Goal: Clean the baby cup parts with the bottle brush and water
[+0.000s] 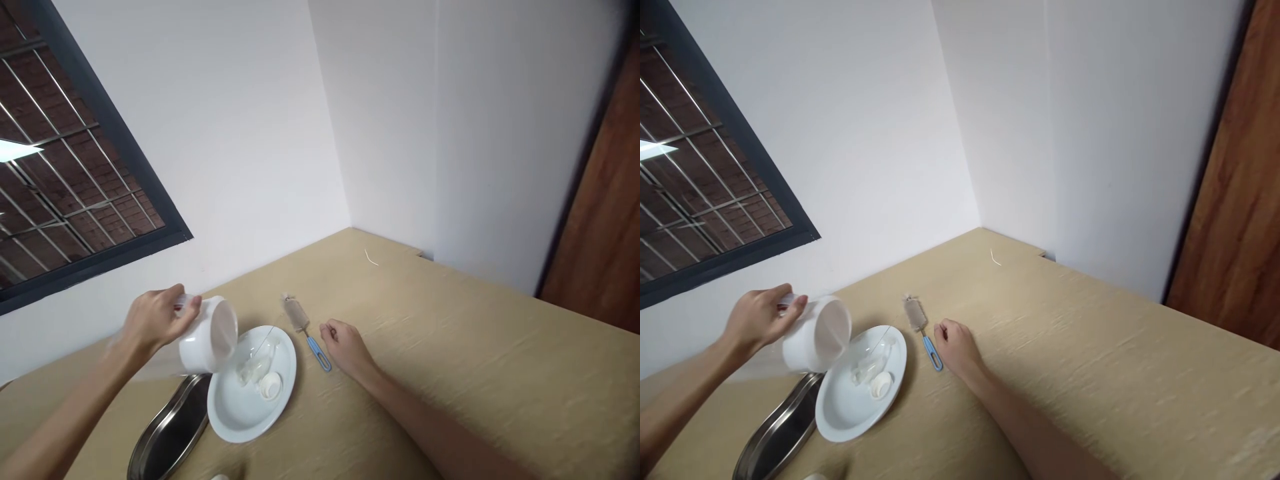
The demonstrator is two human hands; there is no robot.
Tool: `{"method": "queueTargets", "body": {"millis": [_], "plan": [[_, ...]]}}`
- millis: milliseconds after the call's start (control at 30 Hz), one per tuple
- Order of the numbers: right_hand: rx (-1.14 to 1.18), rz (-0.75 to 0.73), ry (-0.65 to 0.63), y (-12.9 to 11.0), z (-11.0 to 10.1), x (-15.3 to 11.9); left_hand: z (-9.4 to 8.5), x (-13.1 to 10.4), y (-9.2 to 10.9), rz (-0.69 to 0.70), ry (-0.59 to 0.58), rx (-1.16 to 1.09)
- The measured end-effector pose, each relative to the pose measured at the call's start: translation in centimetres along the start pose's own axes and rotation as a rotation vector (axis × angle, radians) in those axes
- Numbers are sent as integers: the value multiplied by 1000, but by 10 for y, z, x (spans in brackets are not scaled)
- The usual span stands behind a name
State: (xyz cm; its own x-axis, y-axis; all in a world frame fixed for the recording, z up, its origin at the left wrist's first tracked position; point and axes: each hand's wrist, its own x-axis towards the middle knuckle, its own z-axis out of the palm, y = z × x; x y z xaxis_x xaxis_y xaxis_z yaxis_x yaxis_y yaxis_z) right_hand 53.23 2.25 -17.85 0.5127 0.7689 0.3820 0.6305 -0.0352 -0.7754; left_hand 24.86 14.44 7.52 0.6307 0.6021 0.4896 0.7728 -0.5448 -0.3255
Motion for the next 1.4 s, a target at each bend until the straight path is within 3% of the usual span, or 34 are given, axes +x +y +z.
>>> {"method": "queueTargets", "body": {"millis": [200,400,533,667,833,1067,1167,1400], "plan": [[25,13,-3,3,2,1,-13,-44,-29,-78,-31,31],[32,7,-22,5,1,1,-6,-69,-15,11,68,-71],[22,-2,-22,6,1,2,4,-53,15,132,119,-192],[15,-8,-23,6,0,1,16,-24,42,163,68,-274],[10,-4,-15,5,0,0,28,6,51,129,-7,-286],[25,-10,-17,3,0,1,19,13,30,84,-100,-231],[29,-2,-18,4,0,1,14,5,12,43,-129,-171],[32,8,-24,5,1,1,9,-27,-20,36,-48,-117]]}}
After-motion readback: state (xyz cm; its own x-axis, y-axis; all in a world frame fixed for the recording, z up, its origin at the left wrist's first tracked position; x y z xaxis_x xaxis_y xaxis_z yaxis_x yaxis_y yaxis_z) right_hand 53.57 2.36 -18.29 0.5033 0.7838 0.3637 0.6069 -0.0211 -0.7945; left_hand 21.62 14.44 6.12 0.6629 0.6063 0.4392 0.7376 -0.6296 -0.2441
